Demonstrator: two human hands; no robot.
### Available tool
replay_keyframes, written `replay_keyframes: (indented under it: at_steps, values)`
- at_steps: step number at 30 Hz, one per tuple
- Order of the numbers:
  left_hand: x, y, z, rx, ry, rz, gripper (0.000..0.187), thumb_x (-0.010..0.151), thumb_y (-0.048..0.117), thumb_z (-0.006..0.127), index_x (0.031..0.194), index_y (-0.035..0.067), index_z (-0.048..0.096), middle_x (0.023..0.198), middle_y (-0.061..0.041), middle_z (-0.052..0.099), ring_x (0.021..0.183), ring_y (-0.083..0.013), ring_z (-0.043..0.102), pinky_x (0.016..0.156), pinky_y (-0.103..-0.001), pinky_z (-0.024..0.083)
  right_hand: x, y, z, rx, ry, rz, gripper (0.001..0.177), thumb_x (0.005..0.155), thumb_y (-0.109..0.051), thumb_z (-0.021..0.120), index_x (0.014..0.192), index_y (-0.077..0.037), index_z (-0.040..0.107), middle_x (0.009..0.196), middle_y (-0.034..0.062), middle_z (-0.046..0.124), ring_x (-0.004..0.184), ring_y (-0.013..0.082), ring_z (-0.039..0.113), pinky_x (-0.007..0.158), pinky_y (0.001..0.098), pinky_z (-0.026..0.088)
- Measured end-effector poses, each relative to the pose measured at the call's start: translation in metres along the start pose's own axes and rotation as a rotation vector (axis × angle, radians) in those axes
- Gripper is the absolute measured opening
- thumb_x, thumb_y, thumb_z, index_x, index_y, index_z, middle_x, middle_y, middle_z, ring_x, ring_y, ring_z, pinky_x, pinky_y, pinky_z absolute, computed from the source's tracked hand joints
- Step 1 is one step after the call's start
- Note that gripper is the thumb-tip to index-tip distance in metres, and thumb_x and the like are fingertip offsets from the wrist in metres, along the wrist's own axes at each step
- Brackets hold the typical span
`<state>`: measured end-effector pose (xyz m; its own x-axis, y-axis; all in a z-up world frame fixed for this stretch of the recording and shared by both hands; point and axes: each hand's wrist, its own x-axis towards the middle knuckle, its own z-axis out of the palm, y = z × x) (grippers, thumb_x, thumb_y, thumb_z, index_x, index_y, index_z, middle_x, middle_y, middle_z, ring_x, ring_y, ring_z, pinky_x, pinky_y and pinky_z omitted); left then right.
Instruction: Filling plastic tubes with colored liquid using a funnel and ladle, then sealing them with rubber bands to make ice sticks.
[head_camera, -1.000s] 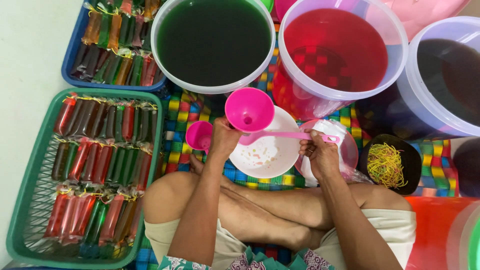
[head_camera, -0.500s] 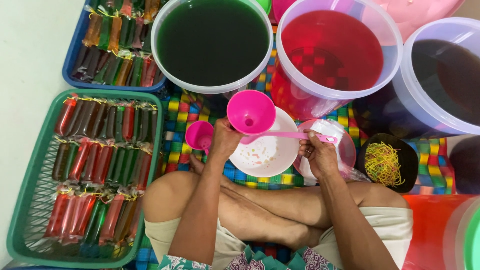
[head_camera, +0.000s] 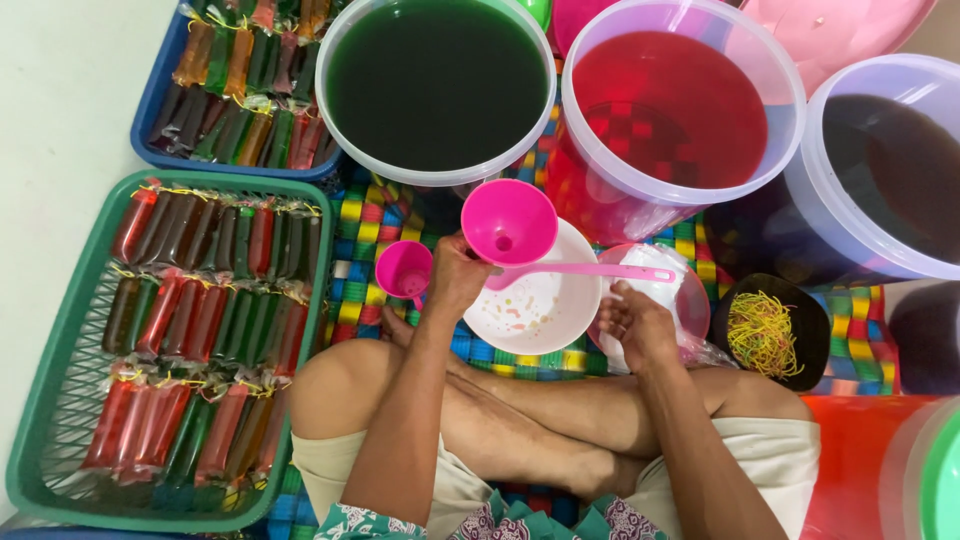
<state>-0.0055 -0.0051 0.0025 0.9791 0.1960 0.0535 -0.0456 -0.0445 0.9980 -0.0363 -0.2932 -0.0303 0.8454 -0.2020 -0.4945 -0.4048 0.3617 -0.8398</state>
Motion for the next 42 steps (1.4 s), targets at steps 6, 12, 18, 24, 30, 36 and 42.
replay_keyframes:
  at_steps: [6, 12, 18, 24, 30, 36, 42]
  values:
    - [0.005, -0.012, -0.001, 0.028, -0.008, -0.007, 0.019, 0.065, 0.012, 0.09, 0.082, 0.01, 0.082, 0.078, -0.006, 0.073, 0.076, -0.0131, 0.068, 0.07, -0.033, 0.056, -0.05, 0.0, 0.014, -0.444, 0.15, -0.48, 0.01, 0.098, -0.006, 0.07, 0.099, 0.003, 0.073, 0.073, 0.0224, 0.069, 0.056, 0.0259, 0.069, 0.051, 0.0382, 0.062]
    - [-0.003, 0.026, 0.001, 0.017, -0.024, 0.024, 0.02, 0.065, 0.013, 0.091, 0.084, 0.011, 0.083, 0.085, -0.008, 0.075, 0.08, -0.0176, 0.071, 0.072, -0.035, 0.058, -0.118, -0.066, 0.097, -0.842, -0.142, -0.917, 0.056, 0.091, -0.01, 0.077, 0.144, -0.01, 0.06, 0.096, 0.0199, 0.075, 0.077, 0.0319, 0.075, 0.066, 0.0397, 0.063]
    - [-0.001, 0.029, -0.001, 0.067, -0.024, -0.009, 0.019, 0.068, 0.016, 0.09, 0.086, 0.013, 0.083, 0.091, -0.005, 0.075, 0.079, -0.0197, 0.071, 0.068, -0.036, 0.058, -0.115, -0.088, 0.131, -1.242, -0.231, -1.269, 0.032, 0.093, -0.026, 0.077, 0.123, -0.014, 0.075, 0.089, 0.0083, 0.072, 0.072, 0.0241, 0.075, 0.057, 0.0346, 0.062]
    - [0.007, 0.007, 0.005, 0.089, -0.047, -0.057, 0.021, 0.066, 0.021, 0.092, 0.084, 0.018, 0.083, 0.085, 0.001, 0.073, 0.069, -0.0166, 0.068, 0.061, -0.03, 0.056, -0.098, -0.083, 0.127, -1.326, -0.219, -1.266, 0.016, 0.095, -0.026, 0.076, 0.108, -0.016, 0.076, 0.085, 0.004, 0.069, 0.073, 0.0203, 0.075, 0.057, 0.0301, 0.06]
    - [0.002, 0.023, 0.003, 0.1, -0.028, -0.073, 0.021, 0.064, 0.02, 0.091, 0.084, 0.017, 0.083, 0.08, 0.002, 0.071, 0.064, -0.0138, 0.066, 0.059, -0.028, 0.055, -0.112, -0.093, 0.135, -1.3, -0.252, -1.256, 0.012, 0.095, -0.021, 0.077, 0.103, -0.012, 0.075, 0.083, 0.0089, 0.069, 0.074, 0.0255, 0.075, 0.058, 0.0332, 0.061]
    - [0.0, 0.024, 0.0, 0.094, -0.009, -0.048, 0.021, 0.066, 0.018, 0.088, 0.085, 0.013, 0.083, 0.081, -0.003, 0.071, 0.065, -0.0167, 0.066, 0.059, -0.031, 0.055, -0.11, -0.095, 0.137, -1.254, -0.292, -1.2, 0.009, 0.095, -0.019, 0.077, 0.101, -0.013, 0.077, 0.081, 0.011, 0.07, 0.074, 0.0282, 0.075, 0.059, 0.0349, 0.061]
    - [0.001, 0.012, 0.005, 0.121, -0.006, -0.03, 0.023, 0.065, 0.016, 0.086, 0.088, 0.016, 0.084, 0.08, 0.0, 0.07, 0.058, -0.0143, 0.065, 0.055, -0.028, 0.054, -0.107, -0.096, 0.135, -1.174, -0.294, -1.207, 0.01, 0.095, -0.018, 0.078, 0.1, -0.01, 0.077, 0.078, 0.0126, 0.069, 0.071, 0.0295, 0.074, 0.058, 0.0337, 0.061]
